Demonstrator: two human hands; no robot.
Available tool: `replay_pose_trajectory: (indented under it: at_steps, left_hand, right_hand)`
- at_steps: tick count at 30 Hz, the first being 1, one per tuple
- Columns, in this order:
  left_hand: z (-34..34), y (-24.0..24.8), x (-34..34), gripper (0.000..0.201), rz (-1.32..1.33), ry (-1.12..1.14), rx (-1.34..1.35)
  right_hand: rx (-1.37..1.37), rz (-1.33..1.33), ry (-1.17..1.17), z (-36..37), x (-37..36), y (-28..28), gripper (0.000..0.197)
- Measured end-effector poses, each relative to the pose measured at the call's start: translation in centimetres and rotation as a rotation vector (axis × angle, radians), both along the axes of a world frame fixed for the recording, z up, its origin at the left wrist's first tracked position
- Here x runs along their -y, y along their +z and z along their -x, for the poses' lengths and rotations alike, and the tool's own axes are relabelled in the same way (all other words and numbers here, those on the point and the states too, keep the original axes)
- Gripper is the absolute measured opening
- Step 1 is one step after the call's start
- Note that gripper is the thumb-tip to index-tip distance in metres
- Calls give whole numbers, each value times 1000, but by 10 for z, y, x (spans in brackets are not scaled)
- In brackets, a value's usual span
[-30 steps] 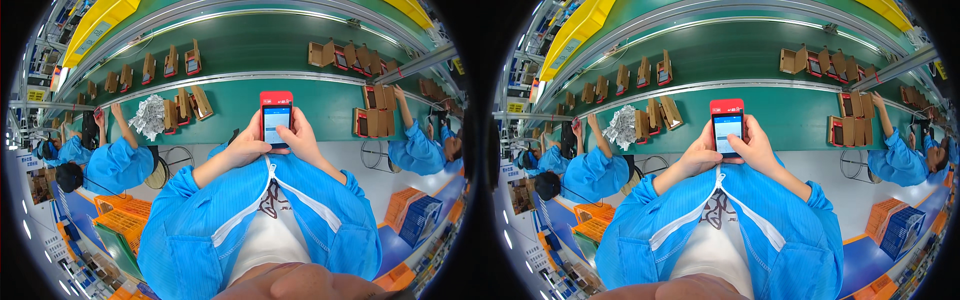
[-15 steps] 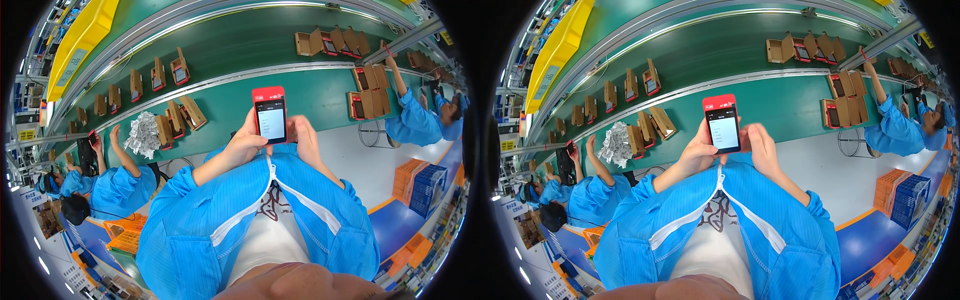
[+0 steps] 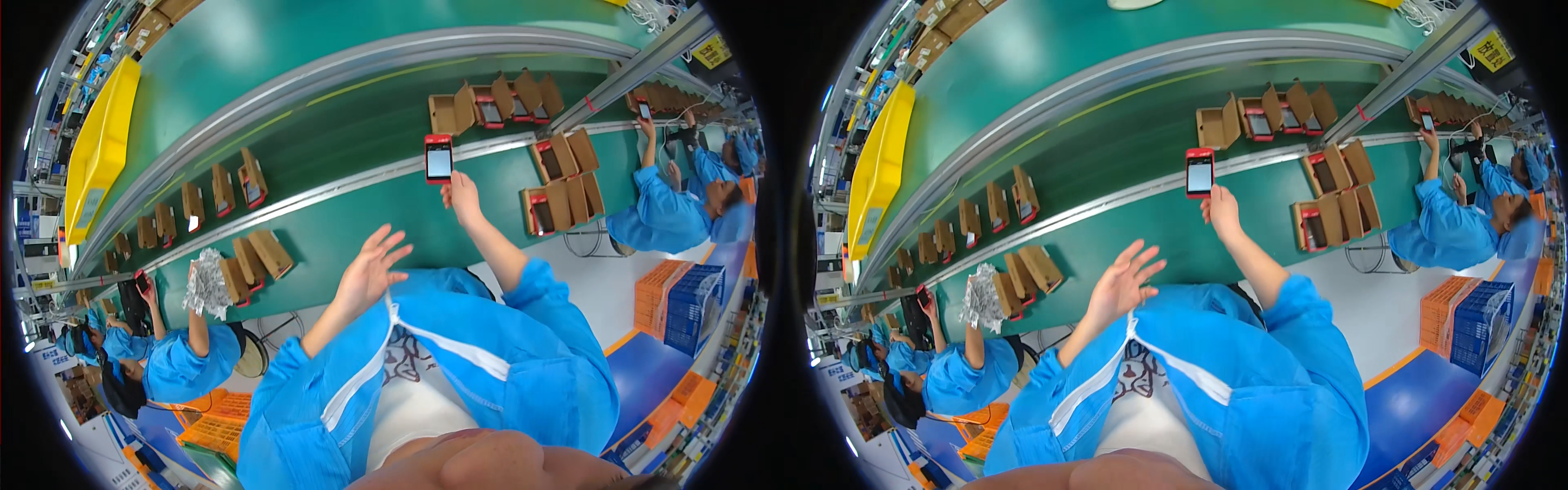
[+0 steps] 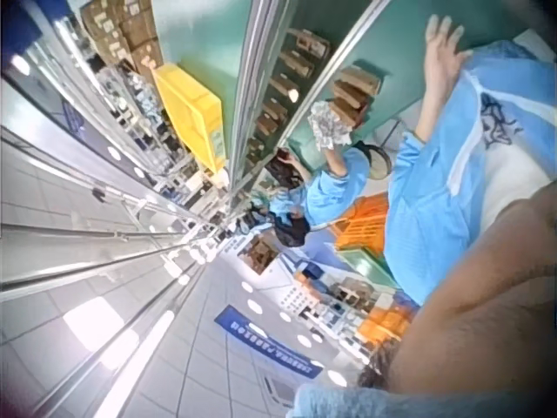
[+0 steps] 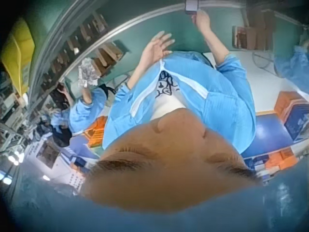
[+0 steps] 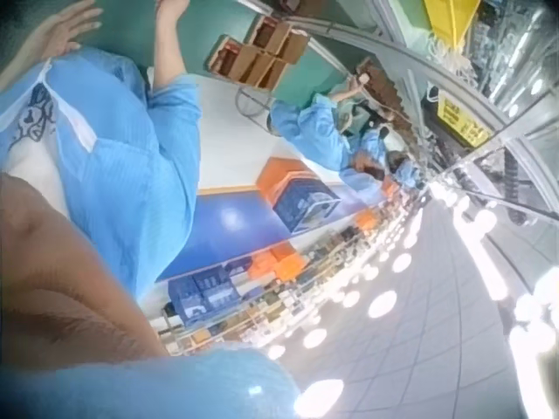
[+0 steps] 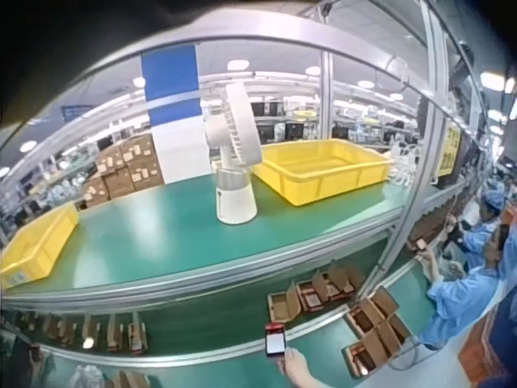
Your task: The person tests electronic devices positioned on a conveyor belt by tapping their screens and entering data into a handheld terminal by hand.
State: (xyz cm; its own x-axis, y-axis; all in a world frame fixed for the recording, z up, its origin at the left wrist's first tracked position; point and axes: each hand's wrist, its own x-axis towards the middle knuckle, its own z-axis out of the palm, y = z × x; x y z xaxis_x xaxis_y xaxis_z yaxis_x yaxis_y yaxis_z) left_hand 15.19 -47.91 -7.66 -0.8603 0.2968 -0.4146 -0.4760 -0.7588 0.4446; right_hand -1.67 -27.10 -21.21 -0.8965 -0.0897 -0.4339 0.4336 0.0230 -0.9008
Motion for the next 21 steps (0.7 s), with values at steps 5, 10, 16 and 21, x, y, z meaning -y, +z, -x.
replay_pose_trajectory:
  at_steps: [5, 10, 16, 21]
  left_hand:
    - [3, -17, -33, 50, 57, 40, 132]
    - [21, -23, -73, 48, 120, 57, 226]
    - [75, -33, -130, 44, 108, 6, 335]
    - [133, -88, -218, 46, 97, -227, 337]
  right_hand:
    - [127, 4, -116, 137, -30, -100, 35]
    - [389, 332, -171, 166, -53, -132, 42]
    - [139, -42, 268, 8, -149, 42, 34]
    - [-666, -1197, 116, -49, -271, 72, 56]
